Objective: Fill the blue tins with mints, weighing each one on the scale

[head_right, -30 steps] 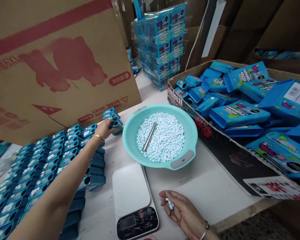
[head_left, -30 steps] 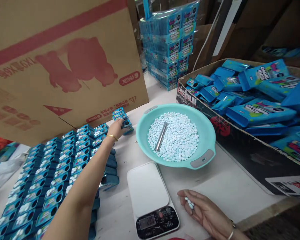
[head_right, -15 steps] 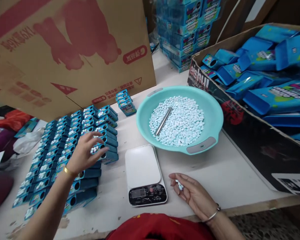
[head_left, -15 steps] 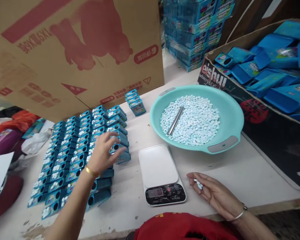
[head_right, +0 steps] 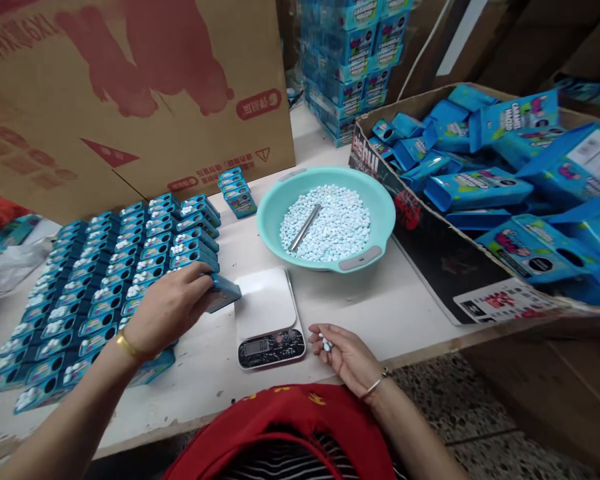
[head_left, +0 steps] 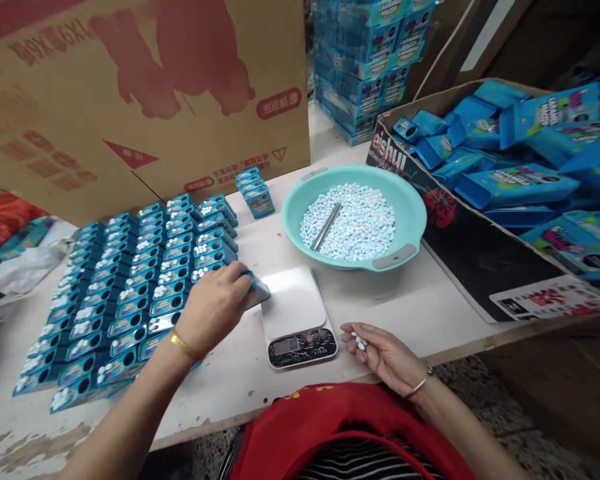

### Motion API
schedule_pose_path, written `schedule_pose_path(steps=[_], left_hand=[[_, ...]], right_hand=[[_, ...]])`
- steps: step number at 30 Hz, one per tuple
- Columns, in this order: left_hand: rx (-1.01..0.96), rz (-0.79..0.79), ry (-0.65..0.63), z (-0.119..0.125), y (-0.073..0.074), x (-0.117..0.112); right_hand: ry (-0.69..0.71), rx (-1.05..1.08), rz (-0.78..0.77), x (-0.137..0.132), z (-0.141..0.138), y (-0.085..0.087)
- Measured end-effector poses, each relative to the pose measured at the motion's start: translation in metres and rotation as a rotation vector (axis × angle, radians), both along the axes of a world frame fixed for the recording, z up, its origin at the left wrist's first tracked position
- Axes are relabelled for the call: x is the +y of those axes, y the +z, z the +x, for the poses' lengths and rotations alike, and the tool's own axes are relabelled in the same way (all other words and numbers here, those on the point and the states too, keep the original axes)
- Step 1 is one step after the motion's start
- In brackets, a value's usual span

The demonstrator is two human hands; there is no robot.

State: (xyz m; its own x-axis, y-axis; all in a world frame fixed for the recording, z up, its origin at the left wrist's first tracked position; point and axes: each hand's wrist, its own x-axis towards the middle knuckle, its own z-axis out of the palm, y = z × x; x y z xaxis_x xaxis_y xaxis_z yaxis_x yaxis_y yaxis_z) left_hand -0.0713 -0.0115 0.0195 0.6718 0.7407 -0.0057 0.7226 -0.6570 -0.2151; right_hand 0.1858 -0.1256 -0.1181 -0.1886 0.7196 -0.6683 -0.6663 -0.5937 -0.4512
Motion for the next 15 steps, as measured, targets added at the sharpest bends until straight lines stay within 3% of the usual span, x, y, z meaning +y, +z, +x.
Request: schedule_pose_path(steps=[2,6,8,11,15], left_hand=[[0.010,-0.055,-0.059,0.028,-0.001,0.000],[0.077,-0.157,-0.135,0.068,-0.019,0.006],[0.088,-0.189,-0.149,0.075,-0.023,0.011],[-0.016,-0.160,-0.169,0.073,-0.013,0.008],[-0.265,-0.171,-0.242,0.074,-0.007,-0.025]], right_hand=[[-0.006,0.006,0.001,-0.002,0.001,0.000],[-0.019,0.034,0.001,-0.005,0.002,0.000],[-0.032,0.054,-0.010,-0.006,0.003,0.001],[-0.062,0.110,-0.035,-0.007,0.004,0.002],[-0.061,0.252,-0.055,-0.006,0.001,0.007]])
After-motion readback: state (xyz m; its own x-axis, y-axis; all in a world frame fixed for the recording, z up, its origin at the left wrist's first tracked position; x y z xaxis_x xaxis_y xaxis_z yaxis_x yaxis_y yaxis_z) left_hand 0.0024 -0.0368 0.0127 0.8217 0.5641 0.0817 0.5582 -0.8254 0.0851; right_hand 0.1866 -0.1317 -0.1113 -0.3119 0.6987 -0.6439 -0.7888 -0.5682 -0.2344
